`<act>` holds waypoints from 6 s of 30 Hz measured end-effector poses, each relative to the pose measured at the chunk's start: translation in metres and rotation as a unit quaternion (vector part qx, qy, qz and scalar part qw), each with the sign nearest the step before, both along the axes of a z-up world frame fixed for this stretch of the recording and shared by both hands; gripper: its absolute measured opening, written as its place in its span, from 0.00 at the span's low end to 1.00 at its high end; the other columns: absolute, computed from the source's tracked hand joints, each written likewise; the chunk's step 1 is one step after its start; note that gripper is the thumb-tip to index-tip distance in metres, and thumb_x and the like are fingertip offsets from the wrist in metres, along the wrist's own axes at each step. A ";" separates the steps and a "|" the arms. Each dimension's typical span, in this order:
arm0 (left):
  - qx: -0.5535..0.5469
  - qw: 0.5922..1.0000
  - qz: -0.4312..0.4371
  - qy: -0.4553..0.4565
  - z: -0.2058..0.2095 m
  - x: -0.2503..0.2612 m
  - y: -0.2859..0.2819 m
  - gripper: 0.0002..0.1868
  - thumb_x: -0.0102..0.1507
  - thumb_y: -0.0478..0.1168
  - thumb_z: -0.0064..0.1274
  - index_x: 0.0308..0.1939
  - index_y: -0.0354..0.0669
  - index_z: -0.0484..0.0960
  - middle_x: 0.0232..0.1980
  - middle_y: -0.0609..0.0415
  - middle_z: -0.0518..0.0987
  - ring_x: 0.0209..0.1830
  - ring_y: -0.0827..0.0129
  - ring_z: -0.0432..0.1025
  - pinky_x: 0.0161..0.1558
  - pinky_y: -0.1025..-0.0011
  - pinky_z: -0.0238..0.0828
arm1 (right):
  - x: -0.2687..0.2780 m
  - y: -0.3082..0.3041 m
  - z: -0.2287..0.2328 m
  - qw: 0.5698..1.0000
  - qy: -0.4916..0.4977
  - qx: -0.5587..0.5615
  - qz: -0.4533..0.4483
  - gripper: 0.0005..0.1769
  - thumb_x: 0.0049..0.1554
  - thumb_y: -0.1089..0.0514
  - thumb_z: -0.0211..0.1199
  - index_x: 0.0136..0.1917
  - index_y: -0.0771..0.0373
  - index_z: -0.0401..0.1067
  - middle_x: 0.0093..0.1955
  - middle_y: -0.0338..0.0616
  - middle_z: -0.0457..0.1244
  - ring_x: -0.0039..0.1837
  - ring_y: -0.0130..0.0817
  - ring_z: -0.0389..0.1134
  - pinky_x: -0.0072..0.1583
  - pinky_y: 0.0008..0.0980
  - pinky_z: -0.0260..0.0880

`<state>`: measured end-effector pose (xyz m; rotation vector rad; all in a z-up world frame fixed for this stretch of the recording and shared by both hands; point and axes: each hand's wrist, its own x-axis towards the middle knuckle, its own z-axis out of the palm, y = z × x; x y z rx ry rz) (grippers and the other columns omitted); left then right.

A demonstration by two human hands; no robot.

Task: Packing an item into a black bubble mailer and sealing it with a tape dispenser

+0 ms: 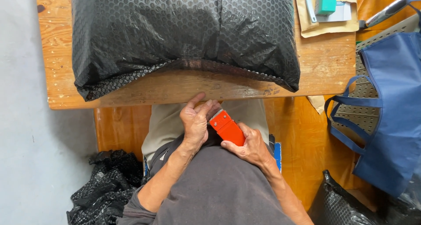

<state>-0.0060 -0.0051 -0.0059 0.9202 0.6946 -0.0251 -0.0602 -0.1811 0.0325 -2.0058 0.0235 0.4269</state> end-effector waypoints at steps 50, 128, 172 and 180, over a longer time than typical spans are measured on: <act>0.291 0.565 -0.327 -0.700 0.100 -0.016 -0.047 0.15 0.73 0.32 0.39 0.52 0.31 0.82 0.55 0.44 0.82 0.56 0.53 0.80 0.64 0.55 0.77 | 0.002 -0.040 0.011 0.965 0.134 -0.055 -0.220 0.17 0.48 0.48 0.71 0.35 0.54 0.65 0.33 0.32 0.58 0.39 0.26 0.55 0.41 0.33 0.59; 0.632 0.461 -0.320 -0.534 0.111 0.134 -0.083 0.12 0.56 0.32 0.59 0.39 0.50 0.74 0.21 0.61 0.76 0.30 0.64 0.73 0.38 0.67 0.66 | 0.088 -0.094 0.103 0.837 -0.473 -0.272 0.042 0.08 0.57 0.63 0.72 0.43 0.59 0.72 0.39 0.41 0.62 0.43 0.37 0.65 0.49 0.36 0.65; 0.645 0.454 -0.300 -0.536 0.093 0.136 -0.084 0.23 0.54 0.40 0.68 0.52 0.54 0.79 0.29 0.66 0.81 0.39 0.73 0.73 0.47 0.72 0.65 | 0.116 -0.083 0.031 0.896 -0.393 0.055 -0.197 0.08 0.55 0.62 0.76 0.43 0.62 0.77 0.72 0.52 0.59 0.73 0.48 0.63 0.70 0.44 0.66; 0.655 0.412 -0.246 -0.584 0.106 0.151 -0.085 0.46 0.47 0.44 0.75 0.68 0.49 0.72 0.29 0.68 0.80 0.41 0.75 0.71 0.54 0.73 0.61 | 0.120 -0.083 0.014 0.889 -0.374 0.086 -0.250 0.10 0.54 0.61 0.78 0.42 0.66 0.77 0.62 0.53 0.65 0.66 0.45 0.69 0.65 0.36 0.69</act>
